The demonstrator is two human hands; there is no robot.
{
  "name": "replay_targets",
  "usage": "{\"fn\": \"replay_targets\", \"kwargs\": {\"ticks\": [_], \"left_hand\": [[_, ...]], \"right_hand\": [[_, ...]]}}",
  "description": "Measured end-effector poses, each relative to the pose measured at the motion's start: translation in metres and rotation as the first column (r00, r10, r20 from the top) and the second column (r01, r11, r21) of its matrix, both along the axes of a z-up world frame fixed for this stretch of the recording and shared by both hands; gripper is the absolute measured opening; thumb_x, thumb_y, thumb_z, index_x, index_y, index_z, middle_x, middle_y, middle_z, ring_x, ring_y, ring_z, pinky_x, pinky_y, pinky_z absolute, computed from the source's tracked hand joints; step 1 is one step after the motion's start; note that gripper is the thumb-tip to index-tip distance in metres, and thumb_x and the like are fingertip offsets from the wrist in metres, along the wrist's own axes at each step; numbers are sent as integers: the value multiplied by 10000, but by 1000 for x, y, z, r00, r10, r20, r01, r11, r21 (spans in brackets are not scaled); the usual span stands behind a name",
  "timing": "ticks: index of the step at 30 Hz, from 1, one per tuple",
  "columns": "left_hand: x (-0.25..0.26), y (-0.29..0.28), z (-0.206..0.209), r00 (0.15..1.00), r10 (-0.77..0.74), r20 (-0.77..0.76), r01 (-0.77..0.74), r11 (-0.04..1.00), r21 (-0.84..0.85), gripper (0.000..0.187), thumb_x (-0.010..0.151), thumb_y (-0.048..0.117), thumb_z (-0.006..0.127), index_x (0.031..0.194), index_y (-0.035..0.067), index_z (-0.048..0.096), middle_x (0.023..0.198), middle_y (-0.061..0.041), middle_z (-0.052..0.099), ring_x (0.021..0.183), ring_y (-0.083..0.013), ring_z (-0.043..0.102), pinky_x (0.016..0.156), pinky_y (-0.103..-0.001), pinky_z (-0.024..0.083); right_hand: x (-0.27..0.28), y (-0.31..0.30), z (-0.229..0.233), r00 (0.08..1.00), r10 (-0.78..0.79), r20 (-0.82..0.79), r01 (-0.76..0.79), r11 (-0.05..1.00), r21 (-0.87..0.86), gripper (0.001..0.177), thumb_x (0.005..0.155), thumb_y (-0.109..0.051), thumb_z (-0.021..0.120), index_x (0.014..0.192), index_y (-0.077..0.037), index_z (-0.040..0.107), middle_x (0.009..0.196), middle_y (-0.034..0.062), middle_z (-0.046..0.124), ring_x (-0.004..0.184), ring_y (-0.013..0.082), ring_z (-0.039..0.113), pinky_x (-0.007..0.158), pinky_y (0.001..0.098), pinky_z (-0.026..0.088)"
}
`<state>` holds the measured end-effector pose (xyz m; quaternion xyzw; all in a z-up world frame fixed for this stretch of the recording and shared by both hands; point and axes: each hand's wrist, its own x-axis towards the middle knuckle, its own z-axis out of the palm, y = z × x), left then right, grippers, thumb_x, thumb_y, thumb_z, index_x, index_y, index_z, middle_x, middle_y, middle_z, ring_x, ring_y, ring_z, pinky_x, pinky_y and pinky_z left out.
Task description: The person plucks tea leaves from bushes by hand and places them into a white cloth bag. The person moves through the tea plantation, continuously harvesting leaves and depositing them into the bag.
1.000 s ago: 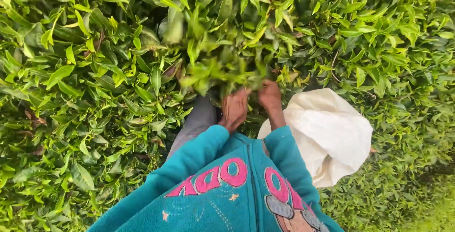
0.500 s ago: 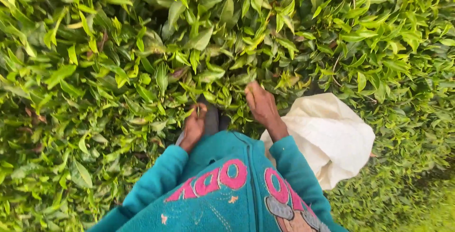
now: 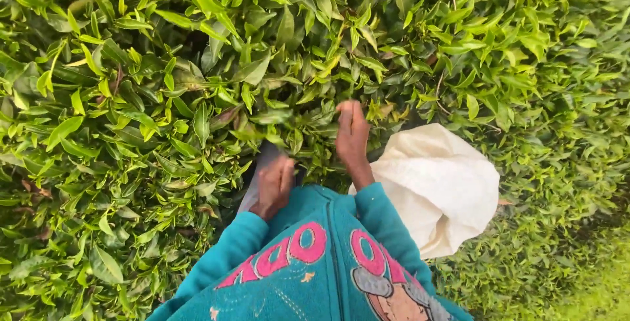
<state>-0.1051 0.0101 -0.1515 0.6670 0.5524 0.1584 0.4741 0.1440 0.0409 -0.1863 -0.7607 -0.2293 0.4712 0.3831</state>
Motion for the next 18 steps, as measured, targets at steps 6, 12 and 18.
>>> {"fn": "replay_targets", "kwargs": {"ticks": [6,12,18], "left_hand": [[38,70,19,908,373,191,-262,861,-436,330,1210,145,447,1095,-20,709,651,-35,525,546,-153,601,522,-320,621],[60,94,10,877,417,237,-252,820,-513,324,1139,31,363,1180,-15,681,777,-5,392,593,-97,497,500,-303,586],[91,127,9,915,382,133,-281,837,-470,337,1107,27,372,1080,18,707,708,14,387,491,-106,516,457,-285,558]], "right_hand": [[2,51,-72,298,-621,-725,574,723,-384,392,1239,-324,272,1136,-107,581,739,-92,271,504,64,372,437,184,327],[-1,58,-66,950,-311,-2,311,948,-68,188,1154,-121,603,1113,-16,754,810,27,574,476,89,593,423,268,574],[44,23,-97,826,-86,557,-95,953,288,92,1015,11,720,1019,-81,728,653,-22,463,558,173,538,534,291,479]]}}
